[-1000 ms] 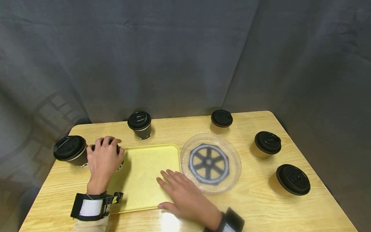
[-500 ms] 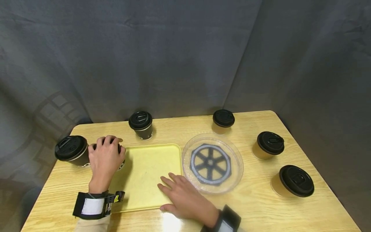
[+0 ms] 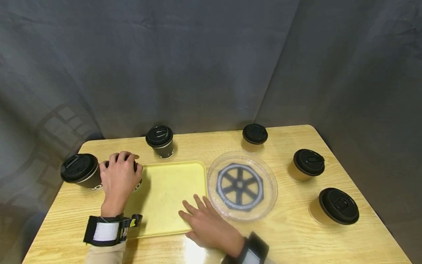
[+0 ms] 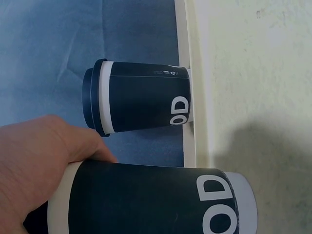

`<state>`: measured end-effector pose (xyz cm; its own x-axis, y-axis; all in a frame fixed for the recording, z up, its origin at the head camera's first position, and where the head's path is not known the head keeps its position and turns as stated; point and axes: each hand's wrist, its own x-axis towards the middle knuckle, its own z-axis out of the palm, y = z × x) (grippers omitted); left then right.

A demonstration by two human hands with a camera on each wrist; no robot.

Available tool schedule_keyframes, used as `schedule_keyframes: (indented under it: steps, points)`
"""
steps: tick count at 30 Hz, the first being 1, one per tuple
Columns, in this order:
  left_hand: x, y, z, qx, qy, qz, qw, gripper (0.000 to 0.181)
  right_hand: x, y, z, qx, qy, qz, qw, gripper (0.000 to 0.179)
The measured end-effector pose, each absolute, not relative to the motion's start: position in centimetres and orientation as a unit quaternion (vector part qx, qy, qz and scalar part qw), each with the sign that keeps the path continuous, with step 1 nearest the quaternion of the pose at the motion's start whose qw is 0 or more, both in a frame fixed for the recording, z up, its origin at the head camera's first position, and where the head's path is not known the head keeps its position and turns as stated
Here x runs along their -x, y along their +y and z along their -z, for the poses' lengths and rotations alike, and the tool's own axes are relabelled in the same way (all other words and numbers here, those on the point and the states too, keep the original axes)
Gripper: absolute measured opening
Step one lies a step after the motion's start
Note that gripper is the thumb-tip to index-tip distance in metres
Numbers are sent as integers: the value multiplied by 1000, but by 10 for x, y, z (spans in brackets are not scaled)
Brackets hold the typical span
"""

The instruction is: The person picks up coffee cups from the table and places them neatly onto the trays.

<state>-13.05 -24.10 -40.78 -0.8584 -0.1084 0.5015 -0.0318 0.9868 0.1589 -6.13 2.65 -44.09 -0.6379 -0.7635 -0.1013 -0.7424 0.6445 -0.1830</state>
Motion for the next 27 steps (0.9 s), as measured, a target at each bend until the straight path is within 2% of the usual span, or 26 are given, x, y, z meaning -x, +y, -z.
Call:
schedule_keyframes:
  steps: [8,19,27]
  points:
    - [133,-241,407,-49,-965,74,247,21,64,16,436,390,906,78,145,63]
    - [142,-240,406,-49,-963,79,251,21,72,12,435,368,914,91,147,59]
    - [137,-242,409,-53,-962,90,252,19,71,13,439,381,908,85,155,55]
